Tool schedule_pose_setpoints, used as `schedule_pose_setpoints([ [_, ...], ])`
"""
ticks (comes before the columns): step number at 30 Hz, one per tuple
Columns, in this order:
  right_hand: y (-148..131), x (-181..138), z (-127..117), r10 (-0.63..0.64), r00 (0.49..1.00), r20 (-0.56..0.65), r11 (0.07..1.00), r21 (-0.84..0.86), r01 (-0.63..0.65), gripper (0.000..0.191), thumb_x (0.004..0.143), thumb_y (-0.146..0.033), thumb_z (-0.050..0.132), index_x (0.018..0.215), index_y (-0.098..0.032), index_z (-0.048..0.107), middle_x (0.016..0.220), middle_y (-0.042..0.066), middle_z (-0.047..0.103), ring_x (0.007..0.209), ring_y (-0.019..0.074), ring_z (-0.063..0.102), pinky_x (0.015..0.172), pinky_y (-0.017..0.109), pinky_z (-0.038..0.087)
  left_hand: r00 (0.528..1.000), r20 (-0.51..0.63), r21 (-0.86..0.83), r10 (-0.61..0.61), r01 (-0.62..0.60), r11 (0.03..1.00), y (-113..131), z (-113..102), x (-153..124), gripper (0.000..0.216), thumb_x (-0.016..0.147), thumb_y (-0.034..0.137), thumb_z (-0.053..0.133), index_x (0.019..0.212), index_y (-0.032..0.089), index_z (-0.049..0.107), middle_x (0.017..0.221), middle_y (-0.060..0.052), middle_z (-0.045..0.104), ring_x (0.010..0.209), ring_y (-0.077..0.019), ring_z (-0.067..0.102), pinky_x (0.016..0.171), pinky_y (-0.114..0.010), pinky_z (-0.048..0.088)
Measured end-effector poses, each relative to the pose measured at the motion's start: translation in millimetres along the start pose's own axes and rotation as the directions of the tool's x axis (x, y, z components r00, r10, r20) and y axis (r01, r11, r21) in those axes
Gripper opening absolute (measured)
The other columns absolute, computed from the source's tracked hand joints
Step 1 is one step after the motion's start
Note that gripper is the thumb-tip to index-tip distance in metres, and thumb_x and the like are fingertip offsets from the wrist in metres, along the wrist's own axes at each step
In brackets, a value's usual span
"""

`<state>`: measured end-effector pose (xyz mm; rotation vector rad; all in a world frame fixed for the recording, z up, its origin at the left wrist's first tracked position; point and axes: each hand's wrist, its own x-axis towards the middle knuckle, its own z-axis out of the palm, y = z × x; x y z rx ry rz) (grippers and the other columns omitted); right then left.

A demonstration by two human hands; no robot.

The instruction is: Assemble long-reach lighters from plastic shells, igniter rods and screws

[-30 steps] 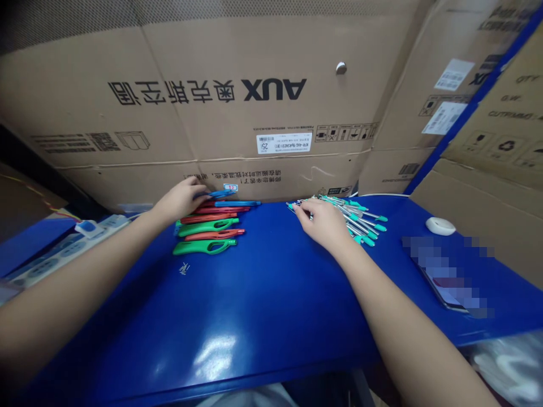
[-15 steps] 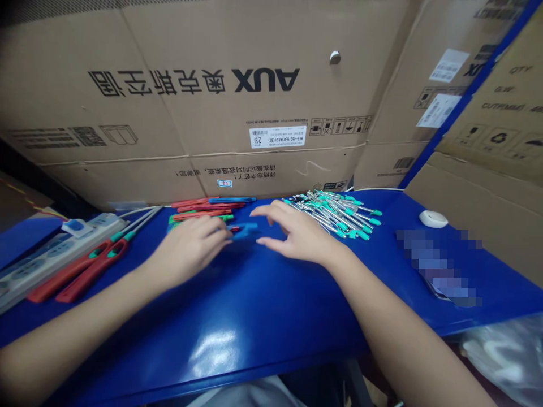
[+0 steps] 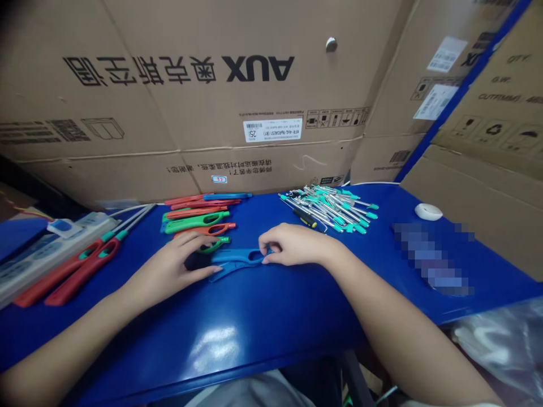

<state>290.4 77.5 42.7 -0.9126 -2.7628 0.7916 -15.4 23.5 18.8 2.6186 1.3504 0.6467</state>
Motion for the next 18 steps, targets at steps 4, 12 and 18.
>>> schedule_pose_setpoints([
  [4,5,1,-1,-0.023,0.973,-0.230,1.000,-0.020,0.019,0.011,0.095,-0.026,0.061,0.094,-0.018,0.069,0.082,0.003,0.065,0.071,0.0141,0.055,0.067,0.026,0.039,0.995,-0.016,-0.023,-0.097,0.096,0.995,2,1,-2,0.046,0.087,0.056,0.072,0.117,0.023,0.062,0.113,-0.007,0.068,0.098,-0.0254,0.066,0.086,-0.038,0.054],
  [12,14,-8,-16,0.095,0.911,-0.401,0.988,-0.078,-0.137,0.015,0.092,-0.024,0.056,0.088,-0.016,0.068,0.080,0.004,0.069,0.068,0.0148,0.057,0.067,0.027,0.041,0.978,0.099,-0.037,-0.182,0.186,0.982,23,-2,-8,0.056,0.082,0.060,0.074,0.119,0.024,0.054,0.100,-0.002,0.067,0.086,-0.0236,0.067,0.073,-0.034,0.054],
  [18,14,-18,-21,0.210,0.976,0.054,0.969,0.124,-0.215,0.015,0.087,-0.028,0.060,0.082,-0.017,0.068,0.063,-0.002,0.058,0.056,0.0114,0.046,0.054,0.024,0.035,0.974,0.203,-0.038,-0.105,0.115,0.993,25,2,-13,0.054,0.090,0.039,0.068,0.140,0.026,0.050,0.131,-0.007,0.065,0.110,-0.0272,0.068,0.091,-0.040,0.057],
])
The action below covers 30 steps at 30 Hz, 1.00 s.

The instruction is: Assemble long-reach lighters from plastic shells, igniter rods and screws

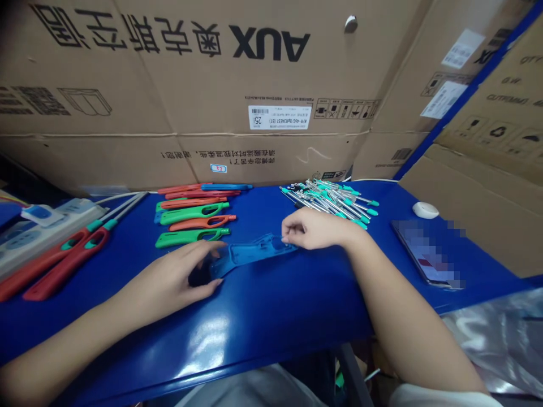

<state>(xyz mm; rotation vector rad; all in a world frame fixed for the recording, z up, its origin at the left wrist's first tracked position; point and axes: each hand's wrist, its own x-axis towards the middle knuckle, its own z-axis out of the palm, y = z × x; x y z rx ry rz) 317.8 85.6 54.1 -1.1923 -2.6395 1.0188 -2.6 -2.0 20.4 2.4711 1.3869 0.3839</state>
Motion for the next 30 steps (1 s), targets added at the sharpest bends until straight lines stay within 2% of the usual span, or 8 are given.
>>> schedule_pose_setpoints([
  [4,-10,5,12,0.004,0.982,0.187,1.000,0.004,-0.005,0.016,0.086,-0.028,0.061,0.074,-0.017,0.064,0.061,-0.003,0.055,0.055,0.0100,0.045,0.053,0.023,0.036,0.999,-0.016,-0.026,0.029,-0.030,0.999,-6,8,0,0.046,0.097,0.029,0.057,0.142,0.025,0.051,0.133,-0.008,0.065,0.112,-0.0260,0.068,0.091,-0.039,0.058],
  [8,-16,12,23,0.008,0.974,0.228,0.999,-0.036,0.001,0.021,0.085,-0.028,0.064,0.069,-0.018,0.057,0.060,-0.003,0.054,0.054,0.0091,0.046,0.052,0.023,0.035,0.998,-0.045,-0.049,0.035,-0.037,0.998,-8,12,2,0.043,0.100,0.029,0.053,0.143,0.022,0.050,0.132,-0.011,0.063,0.104,-0.0239,0.069,0.091,-0.040,0.059],
  [11,-18,14,26,-0.018,0.976,0.215,0.997,-0.075,0.034,0.029,0.089,-0.035,0.064,0.068,-0.018,0.055,0.060,-0.004,0.055,0.054,0.0087,0.046,0.052,0.023,0.033,0.991,-0.117,-0.031,0.063,-0.067,0.997,-4,10,3,0.038,0.103,0.029,0.047,0.140,0.022,0.053,0.134,-0.010,0.061,0.116,-0.0254,0.064,0.100,-0.044,0.055],
  [15,-16,10,16,0.023,0.992,0.125,0.996,-0.092,-0.012,0.044,0.086,-0.060,0.068,0.072,-0.018,0.062,0.066,-0.002,0.062,0.058,0.0105,0.051,0.054,0.024,0.034,0.977,-0.143,0.029,0.159,-0.157,0.987,5,5,2,0.030,0.104,0.033,0.047,0.127,0.023,0.064,0.129,-0.009,0.064,0.121,-0.0267,0.058,0.105,-0.046,0.051],
  [18,-5,4,0,0.082,0.992,-0.093,0.980,-0.176,-0.097,0.047,0.092,-0.064,0.057,0.079,-0.019,0.066,0.073,0.001,0.067,0.064,0.0133,0.056,0.059,0.025,0.037,0.969,-0.081,0.054,0.234,-0.231,0.972,8,5,1,0.032,0.100,0.042,0.058,0.126,0.024,0.066,0.131,-0.008,0.064,0.121,-0.0283,0.058,0.105,-0.047,0.050],
  [22,27,-4,-22,0.267,0.829,-0.492,0.791,-0.379,-0.480,0.026,0.095,-0.039,0.054,0.084,-0.020,0.068,0.084,0.007,0.072,0.075,0.0202,0.061,0.060,0.029,0.033,0.967,-0.036,0.054,0.253,-0.251,0.966,6,9,-1,0.035,0.096,0.044,0.064,0.125,0.024,0.067,0.133,-0.009,0.063,0.124,-0.0302,0.059,0.104,-0.047,0.051],
  [24,43,-6,-28,0.338,0.786,-0.517,0.754,-0.351,-0.555,0.014,0.089,-0.028,0.059,0.092,-0.021,0.070,0.095,0.007,0.074,0.082,0.0221,0.064,0.060,0.029,0.034,0.965,-0.022,0.048,0.261,-0.259,0.965,4,10,0,0.032,0.099,0.041,0.060,0.125,0.025,0.067,0.132,-0.009,0.064,0.122,-0.0287,0.061,0.102,-0.045,0.053],
  [30,62,1,-24,0.320,0.796,-0.513,0.759,-0.364,-0.540,0.018,0.088,-0.025,0.060,0.100,-0.020,0.072,0.107,0.011,0.073,0.095,0.0266,0.065,0.067,0.031,0.041,0.970,0.001,0.061,0.244,-0.243,0.968,3,5,1,0.026,0.100,0.039,0.058,0.117,0.022,0.068,0.124,-0.008,0.068,0.113,-0.0272,0.066,0.097,-0.043,0.056],
])
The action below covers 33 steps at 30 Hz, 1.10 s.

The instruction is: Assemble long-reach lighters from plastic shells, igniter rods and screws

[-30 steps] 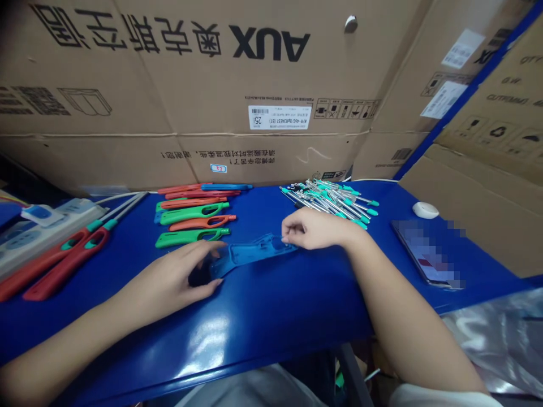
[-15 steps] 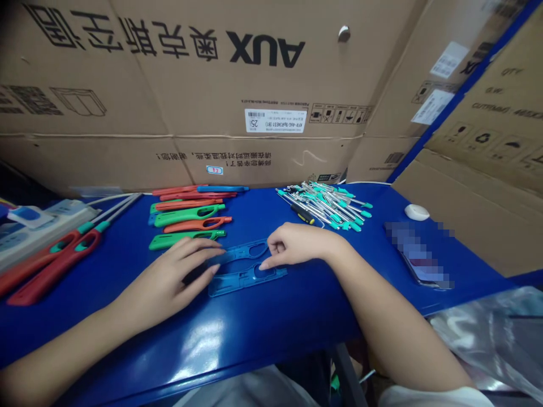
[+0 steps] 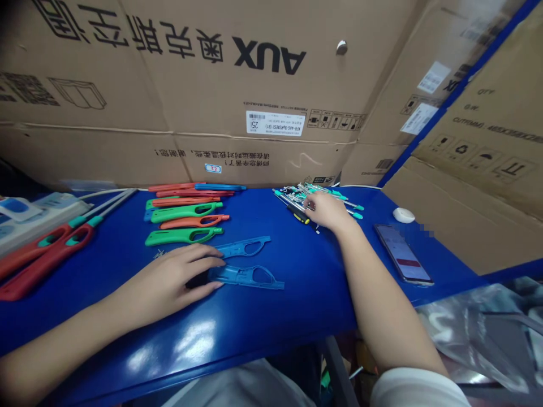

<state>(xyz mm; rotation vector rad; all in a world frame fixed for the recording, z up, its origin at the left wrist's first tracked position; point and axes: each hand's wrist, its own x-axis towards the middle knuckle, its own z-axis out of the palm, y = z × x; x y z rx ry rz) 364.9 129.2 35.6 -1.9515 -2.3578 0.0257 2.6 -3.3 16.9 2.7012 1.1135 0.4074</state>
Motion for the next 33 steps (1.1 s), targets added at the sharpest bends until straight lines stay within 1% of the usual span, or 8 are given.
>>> schedule_pose_setpoints([
  [2,-1,2,4,-0.010,1.000,-0.008,1.000,-0.007,0.010,0.016,0.088,-0.025,0.061,0.098,-0.020,0.072,0.110,0.012,0.072,0.099,0.0273,0.064,0.070,0.032,0.043,1.000,0.002,-0.016,-0.019,0.019,1.000,0,-1,0,0.025,0.098,0.039,0.061,0.113,0.021,0.068,0.123,-0.008,0.068,0.111,-0.0270,0.067,0.094,-0.041,0.057],
  [7,4,6,11,-0.021,1.000,-0.002,0.999,0.026,0.021,0.013,0.087,-0.026,0.063,0.094,-0.019,0.071,0.106,0.011,0.073,0.095,0.0253,0.064,0.074,0.032,0.044,0.998,0.033,-0.012,-0.062,0.062,0.998,-1,-2,-2,0.024,0.095,0.040,0.064,0.110,0.021,0.066,0.120,-0.009,0.068,0.108,-0.0271,0.068,0.090,-0.039,0.057],
  [13,8,8,14,0.012,0.999,0.031,0.998,0.064,-0.014,0.009,0.087,-0.024,0.063,0.083,-0.017,0.067,0.087,0.010,0.072,0.077,0.0211,0.061,0.065,0.030,0.038,0.994,0.065,0.025,-0.090,0.088,0.996,-1,-3,-1,0.025,0.095,0.042,0.061,0.109,0.021,0.065,0.119,-0.010,0.068,0.108,-0.0286,0.067,0.090,-0.043,0.057],
  [20,7,6,7,0.052,0.999,0.001,0.988,0.143,-0.052,0.011,0.088,-0.028,0.064,0.081,-0.019,0.062,0.083,0.008,0.070,0.074,0.0206,0.060,0.063,0.029,0.037,0.993,0.053,0.022,-0.110,0.109,0.994,-1,-2,-2,0.026,0.095,0.044,0.060,0.107,0.021,0.066,0.116,-0.009,0.069,0.105,-0.0289,0.068,0.090,-0.044,0.058],
  [23,8,4,1,0.076,0.995,-0.065,0.978,0.198,-0.062,0.012,0.089,-0.030,0.062,0.083,-0.020,0.060,0.082,0.007,0.070,0.073,0.0211,0.060,0.065,0.029,0.039,0.990,0.049,0.017,-0.135,0.134,0.991,-2,-2,-3,0.025,0.095,0.043,0.061,0.106,0.021,0.066,0.116,-0.009,0.069,0.105,-0.0290,0.068,0.091,-0.044,0.057],
  [27,6,2,-3,0.115,0.973,-0.200,0.963,0.263,-0.059,0.011,0.094,-0.030,0.052,0.092,-0.020,0.057,0.087,0.010,0.070,0.076,0.0225,0.062,0.070,0.031,0.043,0.989,0.033,-0.031,-0.144,0.145,0.989,-5,-1,-4,0.023,0.093,0.041,0.063,0.105,0.022,0.067,0.114,-0.009,0.069,0.105,-0.0281,0.068,0.092,-0.042,0.057],
  [30,3,2,-5,0.146,0.943,-0.299,0.939,0.342,-0.037,0.014,0.096,-0.032,0.048,0.096,-0.020,0.055,0.090,0.011,0.070,0.077,0.0228,0.063,0.071,0.031,0.044,0.990,0.013,-0.067,-0.140,0.141,0.988,-6,-2,-3,0.022,0.092,0.040,0.064,0.104,0.022,0.067,0.112,-0.009,0.070,0.104,-0.0275,0.067,0.093,-0.041,0.057],
  [33,0,1,-7,0.202,0.898,-0.392,0.881,0.473,0.008,0.015,0.094,-0.037,0.052,0.092,-0.022,0.053,0.083,0.008,0.067,0.073,0.0215,0.060,0.071,0.032,0.044,0.989,0.023,-0.080,-0.149,0.150,0.985,-8,-3,-3,0.021,0.090,0.039,0.065,0.102,0.022,0.067,0.112,-0.009,0.069,0.103,-0.0276,0.068,0.092,-0.041,0.057],
])
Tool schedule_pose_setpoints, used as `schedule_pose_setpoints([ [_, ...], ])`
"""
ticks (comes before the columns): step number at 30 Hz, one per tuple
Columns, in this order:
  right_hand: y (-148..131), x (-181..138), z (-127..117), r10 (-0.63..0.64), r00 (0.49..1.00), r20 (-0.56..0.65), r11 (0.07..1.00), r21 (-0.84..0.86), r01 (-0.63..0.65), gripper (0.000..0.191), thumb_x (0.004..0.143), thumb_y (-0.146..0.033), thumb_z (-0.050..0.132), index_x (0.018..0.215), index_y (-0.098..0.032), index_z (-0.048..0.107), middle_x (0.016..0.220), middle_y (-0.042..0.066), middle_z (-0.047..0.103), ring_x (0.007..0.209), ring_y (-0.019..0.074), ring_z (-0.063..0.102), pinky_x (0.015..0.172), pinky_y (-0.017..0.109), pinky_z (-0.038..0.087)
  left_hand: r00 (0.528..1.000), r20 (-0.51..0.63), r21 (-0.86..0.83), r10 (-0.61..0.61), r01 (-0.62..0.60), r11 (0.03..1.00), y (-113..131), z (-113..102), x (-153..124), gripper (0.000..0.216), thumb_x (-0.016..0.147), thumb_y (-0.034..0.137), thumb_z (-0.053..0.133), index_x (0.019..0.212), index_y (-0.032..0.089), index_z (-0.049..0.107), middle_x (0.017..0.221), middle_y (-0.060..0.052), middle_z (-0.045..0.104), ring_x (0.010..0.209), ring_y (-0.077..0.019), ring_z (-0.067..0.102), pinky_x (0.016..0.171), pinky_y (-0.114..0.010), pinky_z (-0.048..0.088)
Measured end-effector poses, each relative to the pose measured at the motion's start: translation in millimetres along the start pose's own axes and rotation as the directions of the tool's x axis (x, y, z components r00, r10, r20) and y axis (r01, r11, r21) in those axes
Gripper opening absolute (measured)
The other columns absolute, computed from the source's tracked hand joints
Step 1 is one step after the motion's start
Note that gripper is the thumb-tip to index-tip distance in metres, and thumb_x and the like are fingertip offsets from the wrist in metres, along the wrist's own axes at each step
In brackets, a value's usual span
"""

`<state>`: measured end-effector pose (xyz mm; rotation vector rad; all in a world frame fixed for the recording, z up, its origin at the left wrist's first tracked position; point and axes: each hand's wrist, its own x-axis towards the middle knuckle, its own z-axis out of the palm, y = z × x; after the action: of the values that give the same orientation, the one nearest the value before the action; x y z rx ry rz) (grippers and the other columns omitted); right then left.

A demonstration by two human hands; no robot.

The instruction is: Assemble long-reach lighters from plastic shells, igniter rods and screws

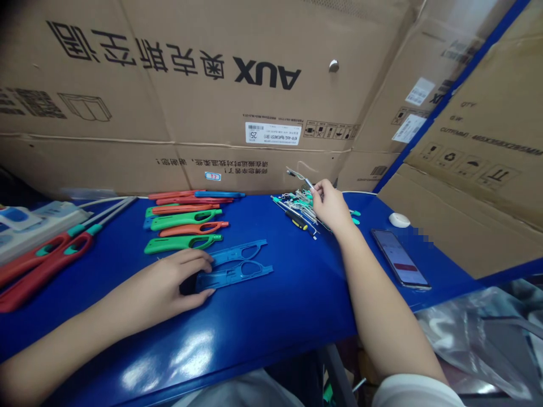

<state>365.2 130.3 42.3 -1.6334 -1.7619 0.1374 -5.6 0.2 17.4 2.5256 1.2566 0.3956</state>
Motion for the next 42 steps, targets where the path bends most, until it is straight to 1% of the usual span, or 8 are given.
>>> schedule_pose_setpoints([
  [3,-7,-1,-1,0.011,0.999,0.034,0.984,0.179,-0.017,0.024,0.091,-0.046,0.058,0.090,-0.023,0.051,0.076,0.003,0.058,0.065,0.0179,0.052,0.063,0.030,0.041,1.000,0.020,-0.010,-0.014,0.014,1.000,-4,-2,0,0.018,0.087,0.036,0.067,0.099,0.022,0.066,0.113,-0.009,0.070,0.103,-0.0278,0.068,0.090,-0.040,0.057],
  [6,-20,-7,-1,-0.038,0.970,0.241,0.934,0.354,-0.051,0.036,0.087,-0.057,0.062,0.093,-0.023,0.052,0.074,-0.001,0.053,0.058,0.0138,0.044,0.054,0.027,0.036,1.000,0.009,-0.016,-0.018,0.018,1.000,-10,-4,-1,0.016,0.084,0.034,0.070,0.094,0.022,0.066,0.114,-0.009,0.071,0.100,-0.0277,0.070,0.085,-0.038,0.058],
  [15,-72,-46,3,-0.364,0.726,0.583,0.868,0.494,0.039,0.033,0.099,-0.053,0.054,0.095,-0.020,0.056,0.066,-0.006,0.047,0.055,0.0097,0.041,0.054,0.023,0.035,0.998,0.031,0.011,-0.051,0.050,0.999,-16,-14,-2,0.017,0.079,0.031,0.072,0.092,0.022,0.068,0.097,-0.006,0.072,0.083,-0.0249,0.071,0.074,-0.036,0.058],
  [18,-78,-53,8,-0.407,0.649,0.642,0.864,0.502,0.045,0.034,0.102,-0.051,0.050,0.093,-0.019,0.055,0.068,-0.004,0.050,0.057,0.0096,0.042,0.055,0.023,0.036,0.997,0.007,0.085,-0.071,0.070,0.994,-12,-20,-2,0.036,0.077,0.038,0.078,0.109,0.023,0.069,0.110,-0.009,0.073,0.097,-0.0304,0.071,0.083,-0.042,0.059],
  [22,-79,-56,15,-0.453,0.592,0.666,0.857,0.509,0.083,0.032,0.103,-0.048,0.048,0.095,-0.018,0.057,0.069,-0.004,0.050,0.058,0.0096,0.042,0.056,0.023,0.035,0.973,-0.217,0.032,-0.075,0.084,0.996,-4,-19,0,0.066,0.086,0.058,0.071,0.140,0.024,0.056,0.138,-0.010,0.065,0.124,-0.0329,0.063,0.105,-0.048,0.051],
  [32,-79,-59,21,-0.523,0.570,0.634,0.819,0.559,0.129,0.027,0.103,-0.044,0.051,0.097,-0.018,0.057,0.070,-0.006,0.045,0.062,0.0098,0.038,0.059,0.023,0.033,0.966,-0.126,-0.392,-0.225,0.160,0.906,4,-4,9,0.035,0.097,0.047,0.055,0.115,0.024,0.075,0.111,-0.004,0.078,0.094,-0.0242,0.072,0.076,-0.035,0.059],
  [38,-77,-57,20,-0.545,0.548,0.635,0.808,0.573,0.139,0.026,0.103,-0.042,0.051,0.098,-0.017,0.057,0.073,-0.004,0.049,0.064,0.0101,0.042,0.060,0.023,0.036,0.940,0.081,-0.690,-0.331,0.293,0.662,6,-6,12,0.046,0.087,0.050,0.068,0.120,0.019,0.073,0.106,-0.007,0.079,0.086,-0.0221,0.071,0.077,-0.034,0.058],
  [42,-73,-55,20,-0.542,0.551,0.635,0.812,0.563,0.151,0.028,0.102,-0.043,0.052,0.098,-0.016,0.058,0.077,-0.002,0.053,0.067,0.0105,0.045,0.063,0.024,0.039,0.928,0.081,-0.784,-0.363,0.284,0.552,9,-13,12,0.040,0.086,0.046,0.070,0.115,0.019,0.076,0.101,-0.008,0.080,0.083,-0.0190,0.071,0.077,-0.031,0.059],
])
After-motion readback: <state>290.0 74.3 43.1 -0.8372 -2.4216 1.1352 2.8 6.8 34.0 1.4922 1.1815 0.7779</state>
